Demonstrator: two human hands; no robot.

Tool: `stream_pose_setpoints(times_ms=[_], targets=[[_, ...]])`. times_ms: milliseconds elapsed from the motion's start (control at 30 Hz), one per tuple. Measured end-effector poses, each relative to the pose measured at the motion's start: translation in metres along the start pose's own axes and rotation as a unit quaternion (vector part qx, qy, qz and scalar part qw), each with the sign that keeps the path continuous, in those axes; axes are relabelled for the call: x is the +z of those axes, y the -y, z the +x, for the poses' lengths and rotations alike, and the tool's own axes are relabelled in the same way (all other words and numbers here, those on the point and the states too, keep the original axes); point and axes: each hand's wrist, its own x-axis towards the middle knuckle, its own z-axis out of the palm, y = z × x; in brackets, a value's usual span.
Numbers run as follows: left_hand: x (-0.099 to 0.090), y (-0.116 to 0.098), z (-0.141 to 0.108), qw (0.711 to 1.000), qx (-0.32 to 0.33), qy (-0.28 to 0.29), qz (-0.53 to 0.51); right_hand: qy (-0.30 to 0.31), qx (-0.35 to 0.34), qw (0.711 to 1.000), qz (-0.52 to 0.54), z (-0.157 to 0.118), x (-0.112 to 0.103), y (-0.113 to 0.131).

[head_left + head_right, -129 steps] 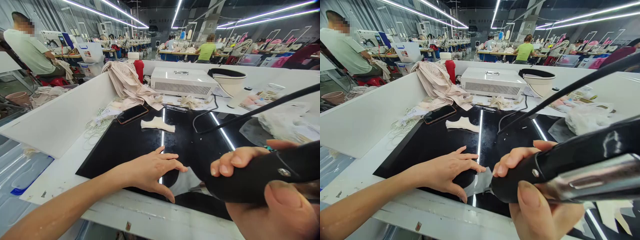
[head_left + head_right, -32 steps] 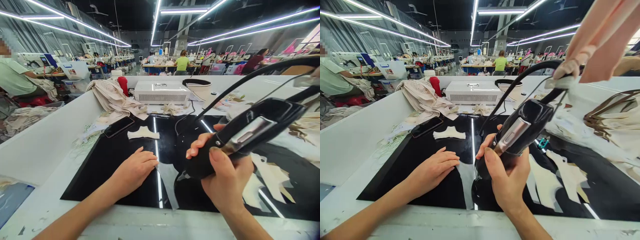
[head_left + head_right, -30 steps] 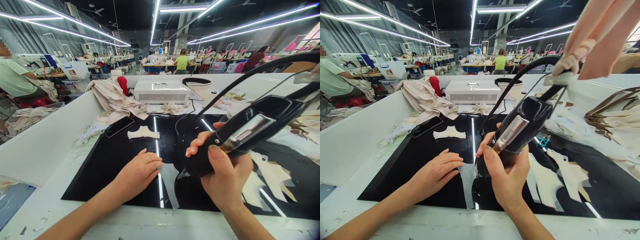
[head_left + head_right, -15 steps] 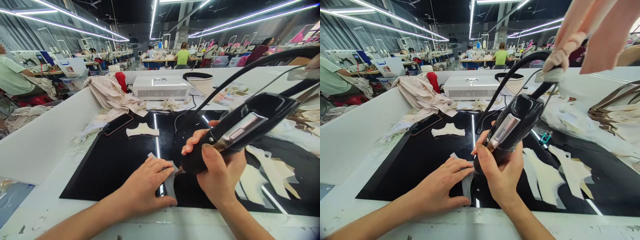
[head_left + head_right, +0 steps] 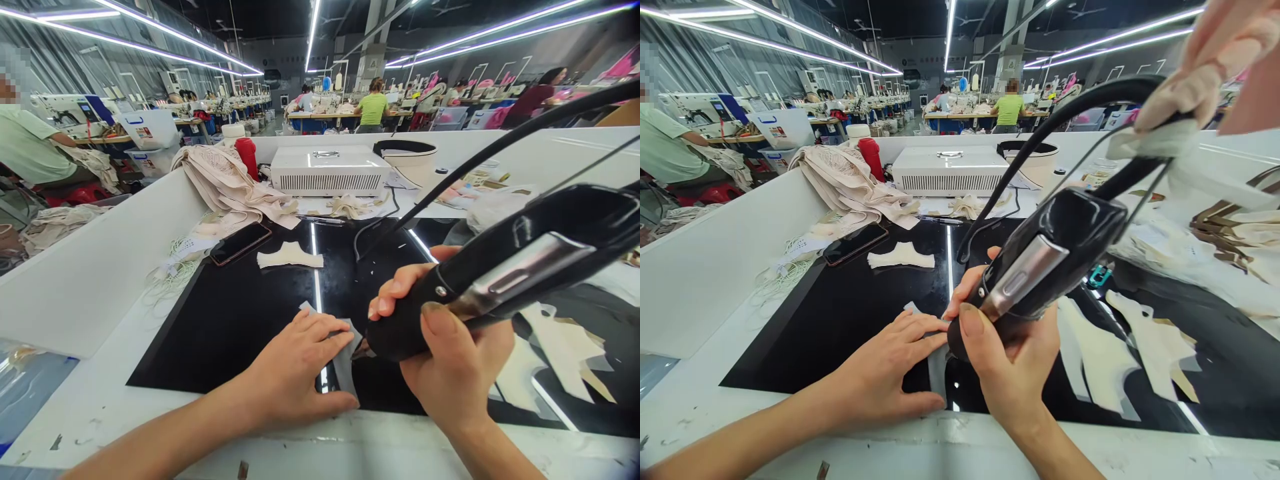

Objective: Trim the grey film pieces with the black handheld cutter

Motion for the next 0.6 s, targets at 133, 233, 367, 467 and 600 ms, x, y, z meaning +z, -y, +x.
stream_pose_setpoints(times_ms=[133,233,367,467,600], targets=[[0.001,-0.001,0.000,1.000,0.001,-0.002,0.000,-0.003,0.002,1.000,-0.013,-0.001,0.001,-0.001],[0.001,-0.002,0.000,1.000,0.004,-0.007,0.002,-0.006,0.007,1.000,-0.015,-0.001,0.000,0.000],[0.002,-0.001,-0.001,1.000,0.008,-0.019,0.003,-0.002,0.010,1.000,-0.013,-0.004,-0.002,0.005],[0.002,-0.002,-0.001,1.000,0.007,-0.020,0.002,0.006,0.013,1.000,-0.014,-0.008,-0.003,0.009],[0.000,-0.004,-0.001,1.000,0.001,-0.015,0.002,0.006,0.015,1.000,-0.008,-0.011,-0.003,0.011]])
